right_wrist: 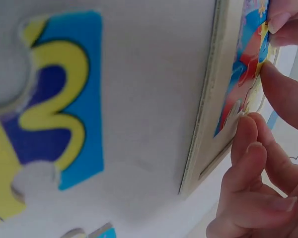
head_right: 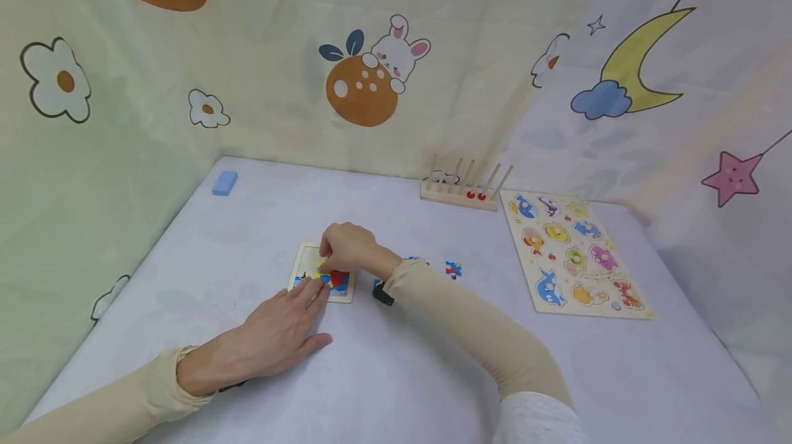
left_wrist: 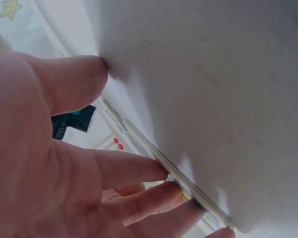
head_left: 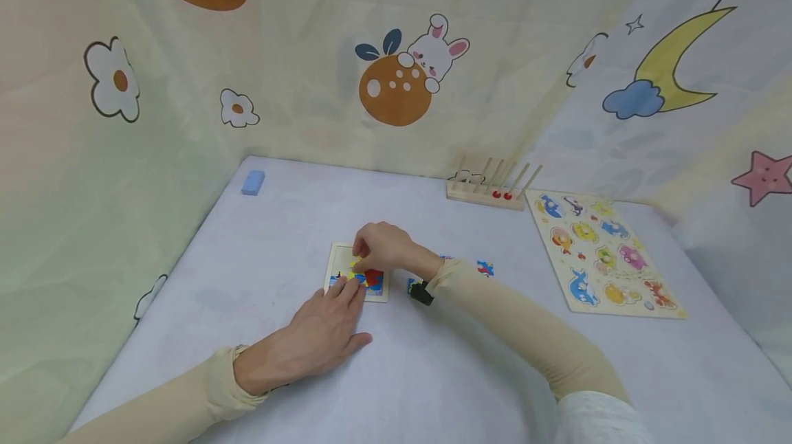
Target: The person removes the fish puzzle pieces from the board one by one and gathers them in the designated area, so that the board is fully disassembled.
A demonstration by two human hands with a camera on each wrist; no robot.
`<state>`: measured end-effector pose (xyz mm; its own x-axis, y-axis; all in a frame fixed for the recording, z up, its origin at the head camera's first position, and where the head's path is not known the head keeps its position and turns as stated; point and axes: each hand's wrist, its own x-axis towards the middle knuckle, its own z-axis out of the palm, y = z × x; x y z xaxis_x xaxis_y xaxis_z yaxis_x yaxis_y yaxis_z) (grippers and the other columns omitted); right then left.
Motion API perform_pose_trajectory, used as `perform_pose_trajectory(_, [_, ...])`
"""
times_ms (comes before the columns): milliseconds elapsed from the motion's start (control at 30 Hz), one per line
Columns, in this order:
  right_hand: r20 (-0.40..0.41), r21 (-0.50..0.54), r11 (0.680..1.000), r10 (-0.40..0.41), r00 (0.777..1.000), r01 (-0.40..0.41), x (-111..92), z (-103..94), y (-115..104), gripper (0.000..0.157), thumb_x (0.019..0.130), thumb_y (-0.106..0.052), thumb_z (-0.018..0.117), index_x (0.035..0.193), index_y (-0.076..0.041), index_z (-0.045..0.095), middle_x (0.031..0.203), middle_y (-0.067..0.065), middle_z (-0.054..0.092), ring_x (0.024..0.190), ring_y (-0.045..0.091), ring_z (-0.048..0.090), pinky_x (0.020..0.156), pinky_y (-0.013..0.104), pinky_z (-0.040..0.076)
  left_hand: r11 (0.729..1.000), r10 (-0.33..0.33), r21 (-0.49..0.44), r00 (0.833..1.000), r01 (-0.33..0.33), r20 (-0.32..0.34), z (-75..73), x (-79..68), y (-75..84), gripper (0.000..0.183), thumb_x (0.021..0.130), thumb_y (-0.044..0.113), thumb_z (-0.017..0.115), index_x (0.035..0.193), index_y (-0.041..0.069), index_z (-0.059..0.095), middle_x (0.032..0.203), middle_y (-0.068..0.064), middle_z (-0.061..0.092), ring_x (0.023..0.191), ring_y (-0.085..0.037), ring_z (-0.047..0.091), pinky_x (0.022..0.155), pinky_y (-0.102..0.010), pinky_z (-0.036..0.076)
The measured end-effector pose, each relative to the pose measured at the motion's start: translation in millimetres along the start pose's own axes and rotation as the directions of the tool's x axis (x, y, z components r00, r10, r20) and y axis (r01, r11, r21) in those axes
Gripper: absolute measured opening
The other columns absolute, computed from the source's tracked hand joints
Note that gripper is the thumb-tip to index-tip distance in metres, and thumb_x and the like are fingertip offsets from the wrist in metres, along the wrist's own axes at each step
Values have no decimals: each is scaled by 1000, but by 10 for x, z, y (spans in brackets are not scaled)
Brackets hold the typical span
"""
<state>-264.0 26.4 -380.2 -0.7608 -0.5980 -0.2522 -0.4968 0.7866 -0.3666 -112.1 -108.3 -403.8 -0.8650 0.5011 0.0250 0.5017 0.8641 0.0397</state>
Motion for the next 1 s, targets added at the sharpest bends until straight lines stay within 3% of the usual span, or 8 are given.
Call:
perform_pose_trajectory(133, [-17,-27,999,33,999,-33,-7,-1,-6,24,84,-38,85,93,-17,75,83,-5,66,79,12,58,65,23,44,1000,7,1,1000,-7,-20,3,3,4,72,95,49,68,138,-7,56,132,-18,57,130,-36,55,90,-47,53])
perform_pose_trajectory(433, [-6,-9,999,30,1000,-30,-2,2,1,21,84,-35,85,86,-17,75,77,-5,65,76,12,56,63,23,41,1000,-13,3,1000,13,21,-15,14,19,73,95,51,67,139,-7,56,125,-17,58,126,-34,54,93,-42,50])
perform_pose_trajectory(600, [10,13,999,37,999,-37,1,-5,22,21,85,-35,85,89,-17,75,80,-4,66,77,12,57,65,23,41,1000,-9,-11,1000,9,18,0,11,17,73,96,49,66,141,-7,54,130,-20,57,134,-36,53,105,-43,48])
perform_pose_trajectory(767, [8,31,999,41,999,-41,-1,-13,33,22,84,-35,85,90,-17,74,83,-4,67,79,12,57,68,23,42,1000,-21,-18,998,22,57,-23,17,20,74,97,50,65,143,-6,53,139,-21,55,139,-37,51,107,-46,46])
perform_pose_trajectory(1000, [-10,119,993,17,1000,-16,-10,-20,54,21,83,-30,87,89,-15,73,82,-2,68,76,12,59,67,22,44,998,-40,-49,995,45,91,-51,14,25,75,96,50,67,144,-6,53,140,-21,55,142,-37,50,111,-47,45])
